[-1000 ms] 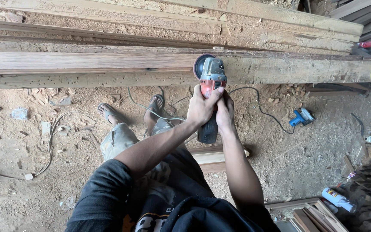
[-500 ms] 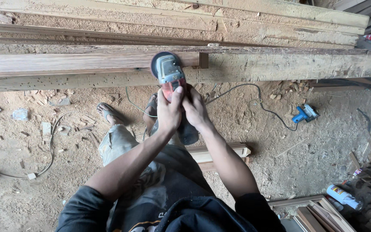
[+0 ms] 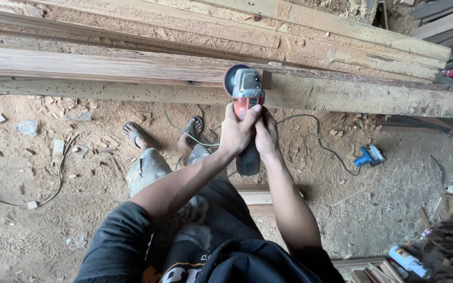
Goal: The person uses an angle grinder with a sanding disc to smooth the surface of a long wooden plank. They move the tool along the length of the plank, then flip it over to sand the other side before placing it on the floor.
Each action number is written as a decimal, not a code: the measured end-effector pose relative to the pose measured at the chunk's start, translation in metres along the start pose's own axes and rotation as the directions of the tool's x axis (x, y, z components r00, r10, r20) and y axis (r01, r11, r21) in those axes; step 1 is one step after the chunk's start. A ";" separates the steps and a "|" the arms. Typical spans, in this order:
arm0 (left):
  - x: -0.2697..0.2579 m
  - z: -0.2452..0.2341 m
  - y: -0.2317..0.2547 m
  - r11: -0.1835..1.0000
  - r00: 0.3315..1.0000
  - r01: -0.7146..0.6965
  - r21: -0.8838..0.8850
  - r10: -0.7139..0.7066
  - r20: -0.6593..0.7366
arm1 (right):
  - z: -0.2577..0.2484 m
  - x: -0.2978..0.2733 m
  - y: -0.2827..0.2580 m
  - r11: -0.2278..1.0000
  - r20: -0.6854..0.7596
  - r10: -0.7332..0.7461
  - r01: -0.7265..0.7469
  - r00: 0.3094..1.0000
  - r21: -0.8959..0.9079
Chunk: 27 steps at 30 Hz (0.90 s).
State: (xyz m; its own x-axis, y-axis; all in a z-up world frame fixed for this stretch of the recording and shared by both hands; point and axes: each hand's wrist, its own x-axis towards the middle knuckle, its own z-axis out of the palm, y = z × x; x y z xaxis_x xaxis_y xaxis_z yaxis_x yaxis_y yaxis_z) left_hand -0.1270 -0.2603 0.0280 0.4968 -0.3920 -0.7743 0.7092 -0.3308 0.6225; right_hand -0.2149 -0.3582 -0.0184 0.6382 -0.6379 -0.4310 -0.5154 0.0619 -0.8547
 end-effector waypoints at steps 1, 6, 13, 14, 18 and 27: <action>-0.002 -0.008 0.002 1.000 1.000 -0.002 -0.007 0.001 -0.008 | 0.007 0.000 -0.004 1.000 0.010 -0.003 0.003 1.000 -0.003; -0.006 -0.052 0.001 0.995 0.997 -0.023 -0.098 0.015 -0.077 | 0.050 -0.001 -0.016 0.997 0.106 -0.079 0.078 0.991 0.008; -0.013 -0.114 0.008 0.987 0.993 -0.043 -0.156 0.025 -0.115 | 0.110 -0.006 -0.029 0.993 0.170 -0.106 0.112 0.980 -0.025; -0.013 -0.124 0.007 0.987 0.992 -0.044 -0.155 0.025 -0.121 | 0.118 -0.005 -0.027 0.992 0.190 -0.119 0.127 0.975 -0.028; -0.016 -0.163 0.006 0.987 0.989 -0.063 -0.150 0.041 -0.140 | 0.159 -0.015 -0.047 0.986 0.234 -0.158 0.166 0.959 -0.018; -0.014 -0.239 -0.002 0.967 0.972 -0.117 -0.227 0.064 -0.228 | 0.239 -0.031 -0.077 0.972 0.316 -0.191 0.224 0.929 -0.069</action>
State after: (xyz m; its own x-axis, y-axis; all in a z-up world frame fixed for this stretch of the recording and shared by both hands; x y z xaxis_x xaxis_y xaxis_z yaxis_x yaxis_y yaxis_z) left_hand -0.0160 -0.0488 0.0101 0.6421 -0.2065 -0.7383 0.7411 -0.0792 0.6667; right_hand -0.0583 -0.1596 -0.0079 0.8722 -0.3625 -0.3283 -0.3979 -0.1357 -0.9073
